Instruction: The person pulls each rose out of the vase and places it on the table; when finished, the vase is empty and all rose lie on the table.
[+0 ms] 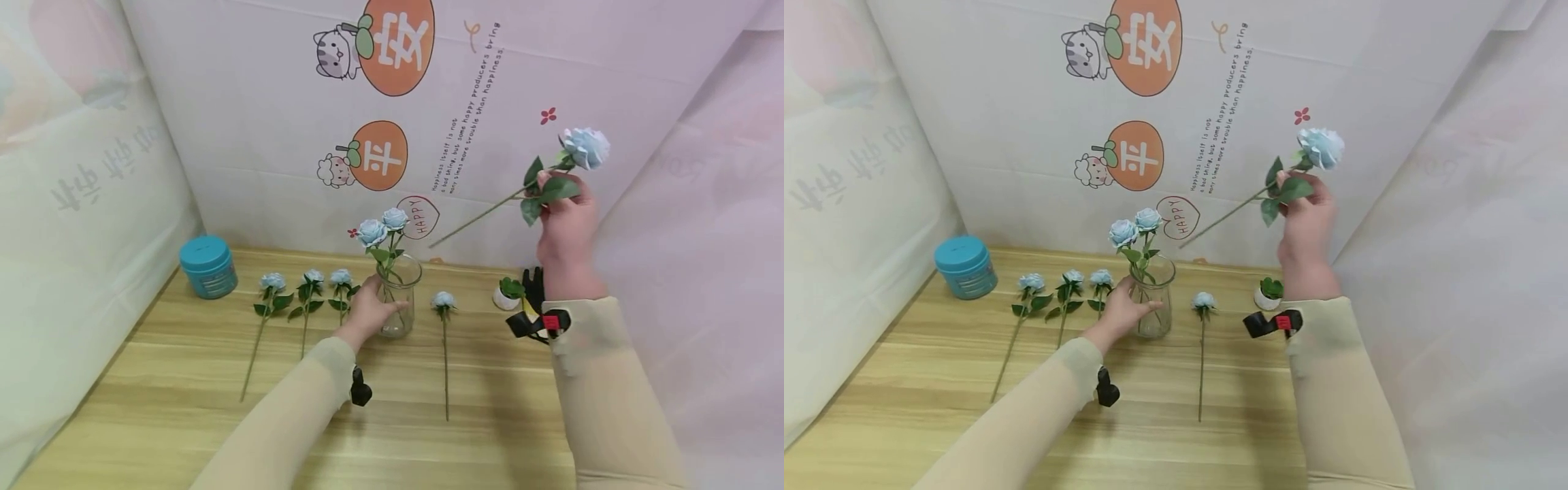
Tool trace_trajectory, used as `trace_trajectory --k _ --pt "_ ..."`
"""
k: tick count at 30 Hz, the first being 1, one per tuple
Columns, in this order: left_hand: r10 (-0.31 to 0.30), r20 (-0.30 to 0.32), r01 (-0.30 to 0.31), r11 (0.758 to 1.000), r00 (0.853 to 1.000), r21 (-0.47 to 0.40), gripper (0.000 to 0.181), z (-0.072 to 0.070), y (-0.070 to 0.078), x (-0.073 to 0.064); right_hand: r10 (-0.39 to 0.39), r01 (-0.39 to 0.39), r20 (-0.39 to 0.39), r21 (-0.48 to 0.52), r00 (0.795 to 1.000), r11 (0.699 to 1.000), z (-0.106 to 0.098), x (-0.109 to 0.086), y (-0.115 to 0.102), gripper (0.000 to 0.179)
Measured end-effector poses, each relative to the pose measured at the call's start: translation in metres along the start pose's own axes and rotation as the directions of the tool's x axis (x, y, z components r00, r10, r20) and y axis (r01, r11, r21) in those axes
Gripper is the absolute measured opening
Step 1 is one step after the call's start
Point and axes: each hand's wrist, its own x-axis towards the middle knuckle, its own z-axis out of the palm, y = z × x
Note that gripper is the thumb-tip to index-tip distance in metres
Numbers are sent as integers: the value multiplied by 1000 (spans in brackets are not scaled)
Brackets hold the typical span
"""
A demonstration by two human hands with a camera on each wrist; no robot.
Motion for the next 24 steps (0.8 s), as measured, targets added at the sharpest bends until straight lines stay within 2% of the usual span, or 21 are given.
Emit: trace_trajectory --k 2,4,5,7,9,12,14,17,19,22,24 --pt "-14 -3 14 1000 1000 -4 84 0 -1 0 67 -68 -10 -109 998 992 -18 7 1 15" --pt "-14 -7 14 1000 1000 -12 84 1 -1 0 159 -160 -23 -232 987 959 -37 12 8 20" --pt "-12 -9 12 1000 1000 -14 84 1 -1 0 205 -207 -39 -296 978 933 -48 15 15 22" --pt "-9 -11 9 1000 1000 -20 84 1 -1 0 302 -301 -72 -454 951 838 -68 18 30 30" --pt "-6 -13 6 1000 1000 -23 83 1 -2 0 396 -376 -102 -588 913 716 -87 19 49 40" --pt "2 -14 -2 1000 1000 -31 82 1 -2 0 491 -400 -112 -745 864 533 -111 15 79 53" --pt "6 -14 -6 999 1000 -35 82 2 -3 0 544 -400 -99 -787 833 469 -125 9 100 55" --pt "9 -18 -10 999 1000 -37 81 2 -4 1 608 -405 -81 -813 790 418 -143 -4 129 50" --pt "3 -18 -4 999 1000 -36 82 2 -5 1 638 -422 -87 -816 765 394 -152 -13 147 47" --pt "5 -18 -6 999 1000 -37 82 2 -5 1 650 -443 -123 -823 750 356 -163 -22 171 34" --pt "6 -18 -7 999 1000 -42 83 2 -5 1 641 -447 -146 -829 753 336 -167 -28 184 21"
